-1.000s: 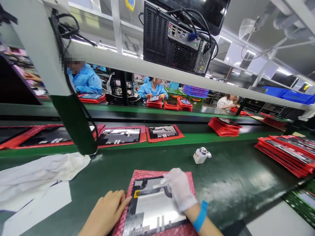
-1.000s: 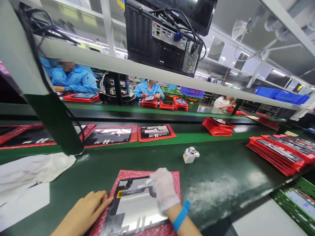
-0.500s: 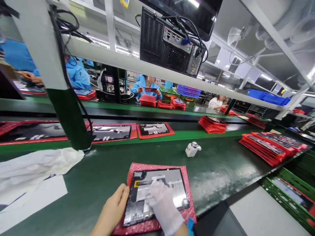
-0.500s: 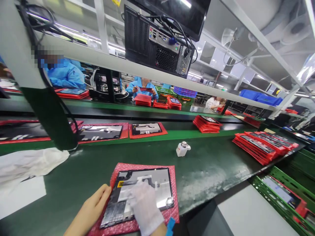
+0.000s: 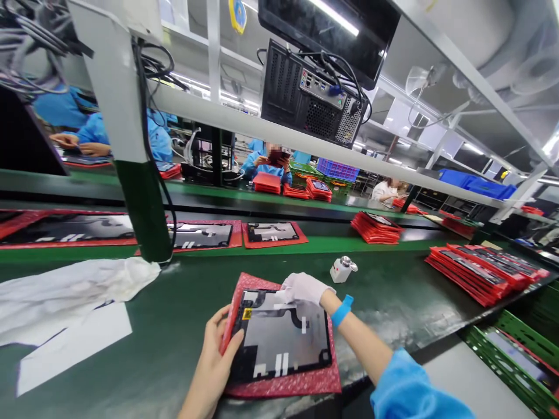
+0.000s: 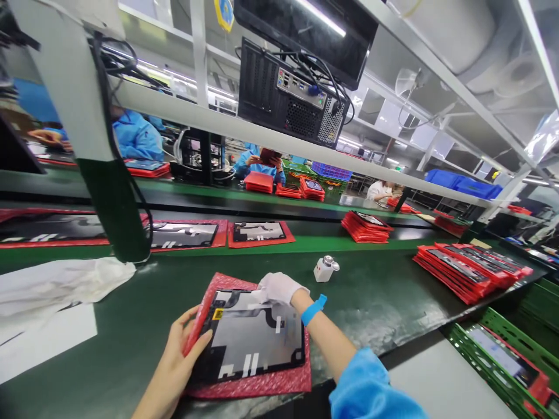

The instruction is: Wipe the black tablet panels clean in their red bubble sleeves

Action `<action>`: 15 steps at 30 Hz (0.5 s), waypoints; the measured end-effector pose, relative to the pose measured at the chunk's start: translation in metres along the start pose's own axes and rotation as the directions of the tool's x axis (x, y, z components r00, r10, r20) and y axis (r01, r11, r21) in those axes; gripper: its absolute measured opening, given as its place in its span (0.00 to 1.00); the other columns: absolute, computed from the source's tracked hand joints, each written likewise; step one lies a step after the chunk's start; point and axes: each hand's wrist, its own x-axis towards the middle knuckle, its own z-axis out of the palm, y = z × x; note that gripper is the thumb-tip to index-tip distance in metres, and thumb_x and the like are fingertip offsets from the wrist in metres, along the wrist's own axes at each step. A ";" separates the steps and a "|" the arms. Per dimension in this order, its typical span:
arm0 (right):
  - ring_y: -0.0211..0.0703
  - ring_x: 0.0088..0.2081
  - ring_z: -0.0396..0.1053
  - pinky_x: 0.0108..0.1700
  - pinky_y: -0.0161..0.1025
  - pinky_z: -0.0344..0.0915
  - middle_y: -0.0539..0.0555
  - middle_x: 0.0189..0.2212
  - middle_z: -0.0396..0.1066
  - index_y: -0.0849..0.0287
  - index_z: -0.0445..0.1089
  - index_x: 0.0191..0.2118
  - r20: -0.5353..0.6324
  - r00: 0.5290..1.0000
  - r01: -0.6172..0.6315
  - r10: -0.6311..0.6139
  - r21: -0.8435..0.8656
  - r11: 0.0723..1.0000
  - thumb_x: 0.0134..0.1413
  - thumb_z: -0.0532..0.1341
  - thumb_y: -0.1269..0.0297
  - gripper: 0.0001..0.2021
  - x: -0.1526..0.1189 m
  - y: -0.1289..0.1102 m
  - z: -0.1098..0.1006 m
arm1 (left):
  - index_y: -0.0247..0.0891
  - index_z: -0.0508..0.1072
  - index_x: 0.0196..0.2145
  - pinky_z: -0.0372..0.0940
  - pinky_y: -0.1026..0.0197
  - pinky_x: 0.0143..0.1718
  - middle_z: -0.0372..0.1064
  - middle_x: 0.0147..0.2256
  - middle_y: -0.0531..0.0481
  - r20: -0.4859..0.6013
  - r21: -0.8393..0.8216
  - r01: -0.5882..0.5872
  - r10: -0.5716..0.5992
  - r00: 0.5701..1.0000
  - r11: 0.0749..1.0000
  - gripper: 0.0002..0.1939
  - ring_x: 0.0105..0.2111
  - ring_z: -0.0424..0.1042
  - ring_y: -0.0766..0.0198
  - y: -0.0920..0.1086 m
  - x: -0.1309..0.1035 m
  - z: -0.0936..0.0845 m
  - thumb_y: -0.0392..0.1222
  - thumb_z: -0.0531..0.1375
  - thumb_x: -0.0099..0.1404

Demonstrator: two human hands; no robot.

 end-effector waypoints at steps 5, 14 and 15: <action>0.42 0.37 0.71 0.37 0.34 0.59 0.55 0.36 0.76 0.59 0.77 0.38 -0.138 0.990 0.003 -0.023 -0.143 0.990 0.58 0.58 0.71 0.09 -0.026 -0.006 -0.034 | 0.44 0.70 0.51 0.55 0.52 0.63 0.73 0.54 0.47 -0.057 -0.094 0.134 -0.139 0.989 0.987 0.28 0.61 0.63 0.51 -0.004 0.006 -0.017 0.56 0.64 0.55; 0.47 0.28 0.66 0.33 0.44 0.64 0.56 0.27 0.71 0.61 0.73 0.38 -0.661 0.658 -0.085 -0.360 -0.540 0.837 0.61 0.48 0.79 0.17 -0.079 -0.034 0.067 | 0.39 0.78 0.35 0.68 0.45 0.51 0.81 0.37 0.42 0.107 -0.330 0.564 -0.564 0.819 0.757 0.15 0.47 0.76 0.42 -0.001 0.007 -0.035 0.48 0.67 0.51; 0.46 0.27 0.66 0.32 0.44 0.64 0.56 0.25 0.71 0.60 0.74 0.38 -0.640 0.670 0.000 -0.377 -0.508 0.861 0.62 0.48 0.77 0.16 -0.078 -0.036 0.091 | 0.37 0.78 0.37 0.70 0.45 0.48 0.81 0.37 0.41 0.145 -0.381 0.604 -0.599 0.787 0.701 0.19 0.46 0.77 0.41 0.000 0.005 -0.035 0.51 0.66 0.51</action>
